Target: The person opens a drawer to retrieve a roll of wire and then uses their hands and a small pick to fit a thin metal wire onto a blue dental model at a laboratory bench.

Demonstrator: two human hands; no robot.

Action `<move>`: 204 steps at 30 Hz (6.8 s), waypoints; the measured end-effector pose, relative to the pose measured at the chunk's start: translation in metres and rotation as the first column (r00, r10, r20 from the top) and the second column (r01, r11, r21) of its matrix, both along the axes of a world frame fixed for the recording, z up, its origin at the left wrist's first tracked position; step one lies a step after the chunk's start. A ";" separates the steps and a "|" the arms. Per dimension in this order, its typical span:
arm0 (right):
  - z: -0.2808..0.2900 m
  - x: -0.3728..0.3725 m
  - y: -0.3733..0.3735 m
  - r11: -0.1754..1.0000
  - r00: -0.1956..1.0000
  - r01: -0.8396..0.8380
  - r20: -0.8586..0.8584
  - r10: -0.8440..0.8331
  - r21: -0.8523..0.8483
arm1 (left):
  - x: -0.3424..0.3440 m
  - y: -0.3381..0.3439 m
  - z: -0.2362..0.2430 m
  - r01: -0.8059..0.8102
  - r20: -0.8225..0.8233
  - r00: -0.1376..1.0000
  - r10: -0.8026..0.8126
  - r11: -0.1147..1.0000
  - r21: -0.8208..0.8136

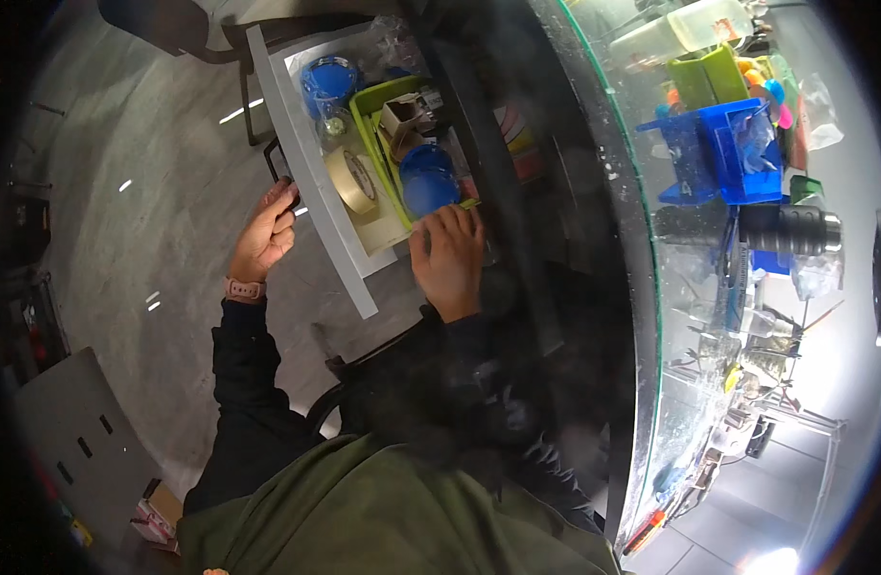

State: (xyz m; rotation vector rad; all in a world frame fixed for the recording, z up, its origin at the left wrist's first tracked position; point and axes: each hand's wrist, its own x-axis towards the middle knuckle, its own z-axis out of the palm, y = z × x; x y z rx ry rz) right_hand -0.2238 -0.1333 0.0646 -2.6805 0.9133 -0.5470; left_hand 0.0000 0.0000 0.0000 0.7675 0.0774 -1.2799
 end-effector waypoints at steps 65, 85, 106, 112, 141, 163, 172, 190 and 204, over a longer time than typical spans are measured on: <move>0.065 -0.079 0.085 0.910 0.976 -0.173 0.192 0.106 0.378 | -0.018 -0.052 0.006 0.084 0.067 0.995 -0.080 0.994 -0.066; 0.104 -0.168 0.117 0.869 0.990 -0.141 0.072 0.121 0.474 | -0.106 -0.210 -0.020 0.181 0.704 0.698 0.134 0.917 -0.355; 0.199 -0.231 0.177 0.911 0.825 -0.112 0.548 -0.137 0.396 | -0.231 0.006 0.268 0.329 0.194 0.944 -0.266 0.766 -0.553; 0.203 -0.255 0.188 0.952 0.776 0.034 0.593 -0.216 0.303 | -0.334 0.011 0.298 0.567 0.364 0.775 -0.516 0.314 -0.762; 0.209 -0.367 0.226 0.881 0.164 0.361 0.909 -0.384 0.307 | -0.452 -0.001 0.314 0.852 0.855 0.517 0.035 0.074 -0.519; 0.199 -0.316 0.193 0.841 0.152 0.538 0.988 -0.031 -0.057 | -0.458 0.018 0.265 0.489 0.570 0.763 0.304 0.305 -0.817; 0.197 -0.305 0.191 0.958 -0.187 0.247 0.977 -0.101 0.147 | -0.449 0.004 0.255 0.504 0.554 0.823 0.126 0.289 -0.814; 0.218 -0.318 0.168 0.827 -0.188 0.473 0.952 -0.242 0.304 | -0.471 -0.007 0.279 0.550 0.572 0.811 -0.126 0.498 -0.671; 0.258 -0.306 0.148 0.550 0.140 0.788 0.951 0.277 -0.276 | -0.491 0.002 0.333 0.220 0.391 0.711 0.585 0.343 -0.913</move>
